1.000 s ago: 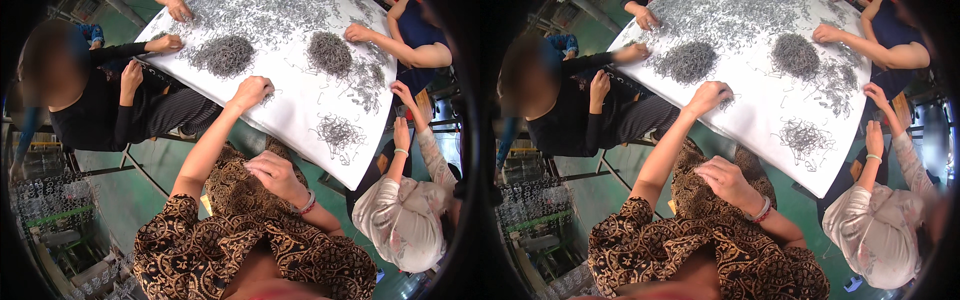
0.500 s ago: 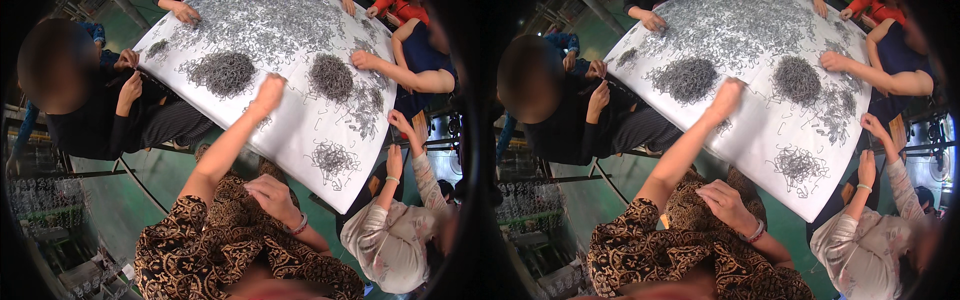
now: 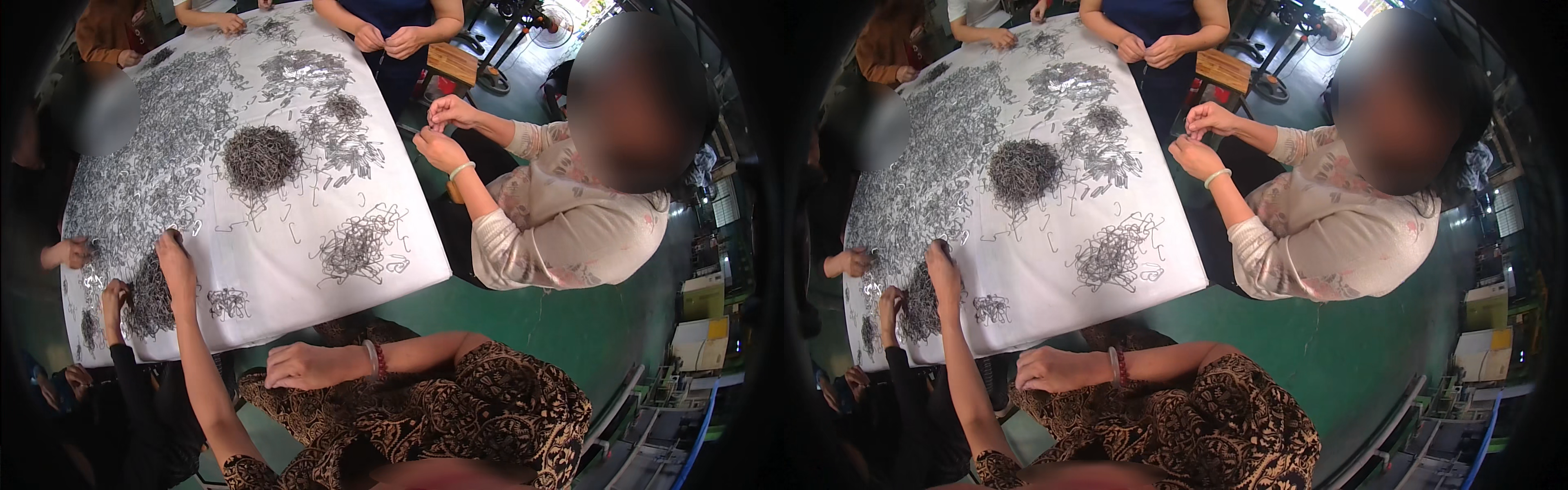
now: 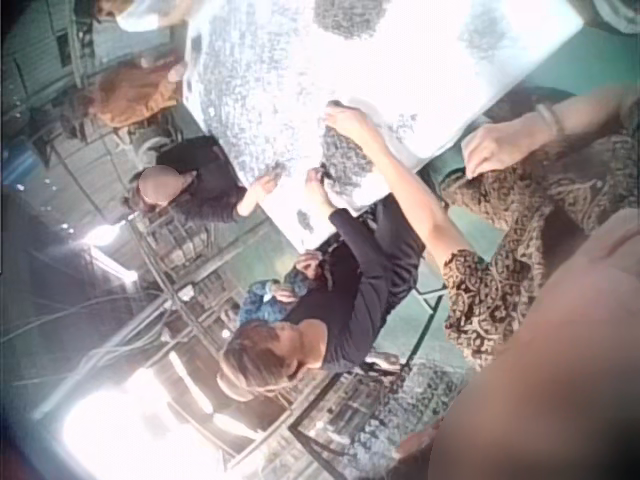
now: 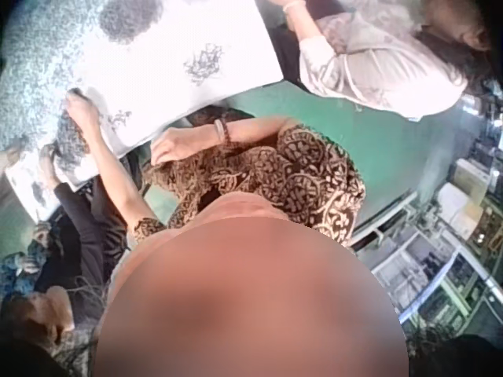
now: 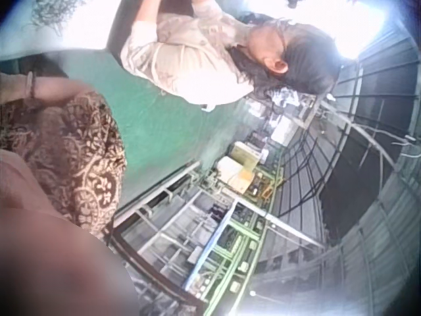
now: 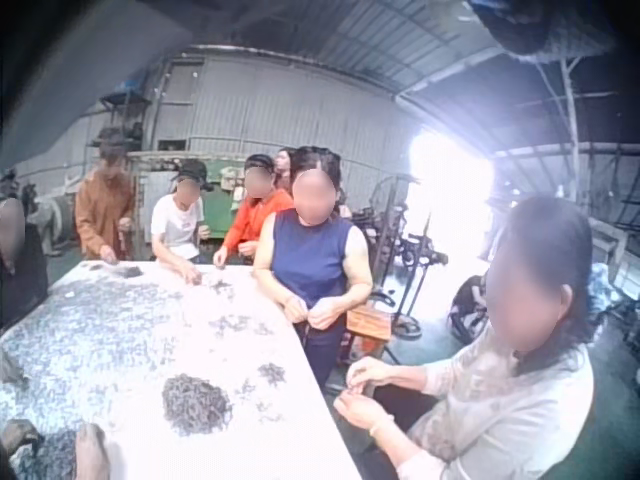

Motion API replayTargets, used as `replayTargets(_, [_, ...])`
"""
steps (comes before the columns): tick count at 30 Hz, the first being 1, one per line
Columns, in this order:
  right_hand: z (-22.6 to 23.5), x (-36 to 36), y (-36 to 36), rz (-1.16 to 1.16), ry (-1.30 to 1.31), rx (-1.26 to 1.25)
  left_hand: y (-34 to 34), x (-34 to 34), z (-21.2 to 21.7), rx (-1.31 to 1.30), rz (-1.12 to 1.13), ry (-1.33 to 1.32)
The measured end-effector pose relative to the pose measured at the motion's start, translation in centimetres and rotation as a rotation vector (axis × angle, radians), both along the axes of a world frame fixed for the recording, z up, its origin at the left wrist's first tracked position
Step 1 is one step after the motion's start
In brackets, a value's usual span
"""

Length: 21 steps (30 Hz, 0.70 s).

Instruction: The person sits at a table with several others and repeatedly picks up small metal hooks and S-shaped clips, linking them together by hand. The assembled chains are then hung on a nearby metal rack. The process is repetitive and involves manual dexterity to connect the small components.

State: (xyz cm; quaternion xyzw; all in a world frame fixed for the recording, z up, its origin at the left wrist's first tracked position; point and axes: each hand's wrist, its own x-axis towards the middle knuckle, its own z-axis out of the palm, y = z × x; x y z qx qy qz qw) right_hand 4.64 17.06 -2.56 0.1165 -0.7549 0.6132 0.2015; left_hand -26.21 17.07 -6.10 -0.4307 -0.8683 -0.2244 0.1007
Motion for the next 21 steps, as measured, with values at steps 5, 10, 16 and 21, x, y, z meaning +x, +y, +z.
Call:
replayTargets(5, [0.7, 0.2, -0.3, -0.062, -0.022, -0.007, -5.0, 8.5, 4.1, 0.351, -0.009, -0.345])
replayTargets(10, [1.8, 0.5, -0.6, -0.173, -0.056, -0.011, -12.1, 19.5, 9.5, 0.671, 0.065, -0.833])
replayTargets(16, [1.8, 1.2, -1.4, -0.228, -0.173, -0.113, -16.0, 25.3, 9.6, 0.546, -0.07, -0.458])
replayTargets(21, [2.4, 1.0, -1.6, -0.203, -0.234, -0.328, -15.1, 25.4, 8.7, 0.542, -0.02, -0.295])
